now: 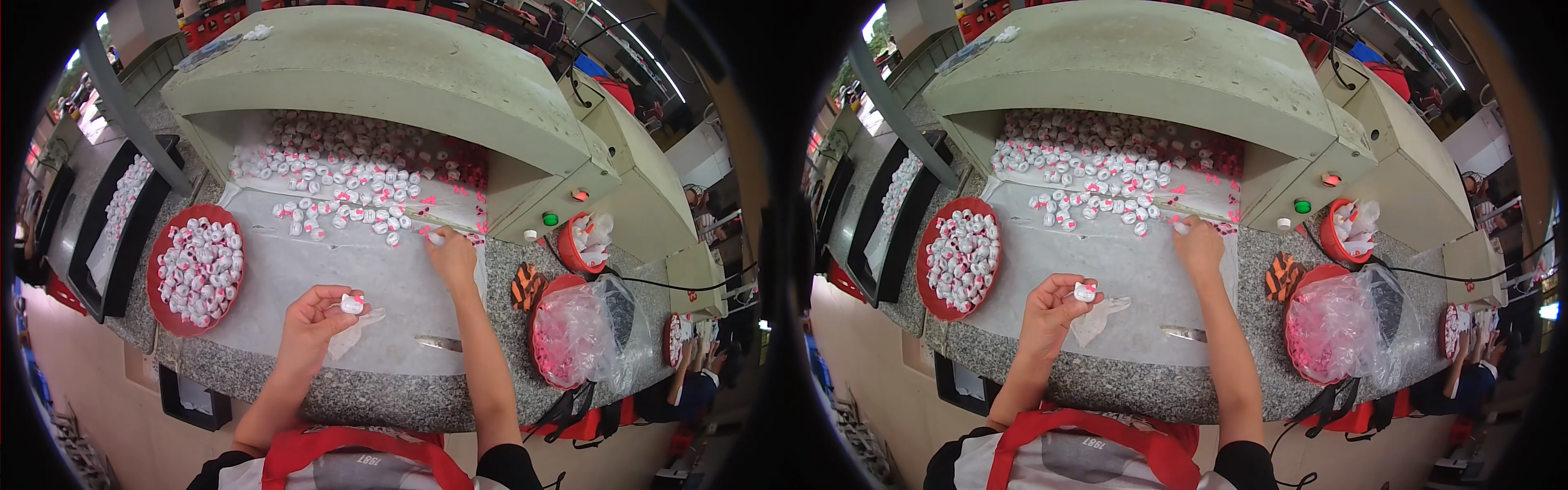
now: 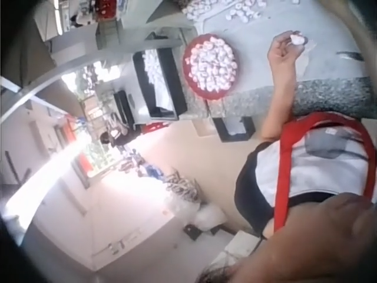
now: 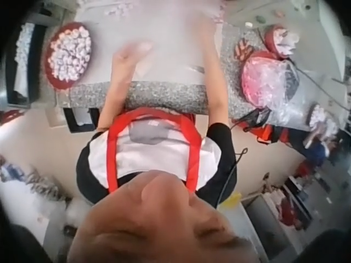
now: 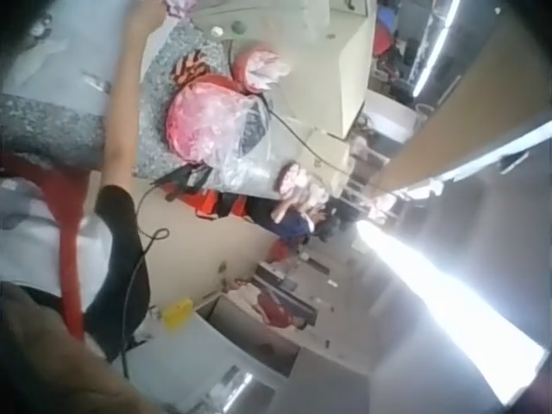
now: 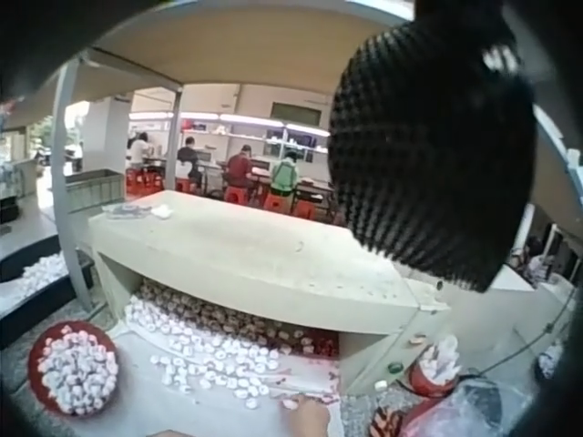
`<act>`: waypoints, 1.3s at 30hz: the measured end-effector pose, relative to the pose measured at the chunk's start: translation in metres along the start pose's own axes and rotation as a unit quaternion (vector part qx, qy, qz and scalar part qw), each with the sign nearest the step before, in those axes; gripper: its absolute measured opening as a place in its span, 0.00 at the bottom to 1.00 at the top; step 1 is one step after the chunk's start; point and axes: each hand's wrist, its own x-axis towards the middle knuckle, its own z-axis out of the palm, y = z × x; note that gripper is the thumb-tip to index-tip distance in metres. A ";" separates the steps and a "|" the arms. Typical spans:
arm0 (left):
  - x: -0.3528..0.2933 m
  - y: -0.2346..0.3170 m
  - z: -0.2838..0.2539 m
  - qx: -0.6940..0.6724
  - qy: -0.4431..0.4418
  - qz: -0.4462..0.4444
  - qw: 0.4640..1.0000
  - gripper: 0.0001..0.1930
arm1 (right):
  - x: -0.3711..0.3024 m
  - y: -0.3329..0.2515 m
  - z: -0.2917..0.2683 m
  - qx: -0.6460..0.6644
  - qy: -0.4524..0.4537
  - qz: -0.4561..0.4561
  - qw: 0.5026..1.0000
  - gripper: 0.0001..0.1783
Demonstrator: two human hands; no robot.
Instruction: Applying adhesive or paint to small toy components at a factory workstation.
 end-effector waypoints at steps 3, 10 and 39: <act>0.002 -0.002 -0.004 -0.003 0.017 -0.001 1.000 0.16 | -0.025 0.004 -0.009 0.023 0.013 -0.031 0.999 0.08; 0.014 -0.012 0.013 0.000 -0.037 -0.044 0.998 0.16 | -0.063 0.022 -0.038 0.390 -0.176 0.228 0.875 0.10; 0.000 -0.014 0.024 0.090 -0.007 0.007 0.996 0.15 | -0.118 -0.067 -0.103 0.498 -0.167 0.017 0.851 0.05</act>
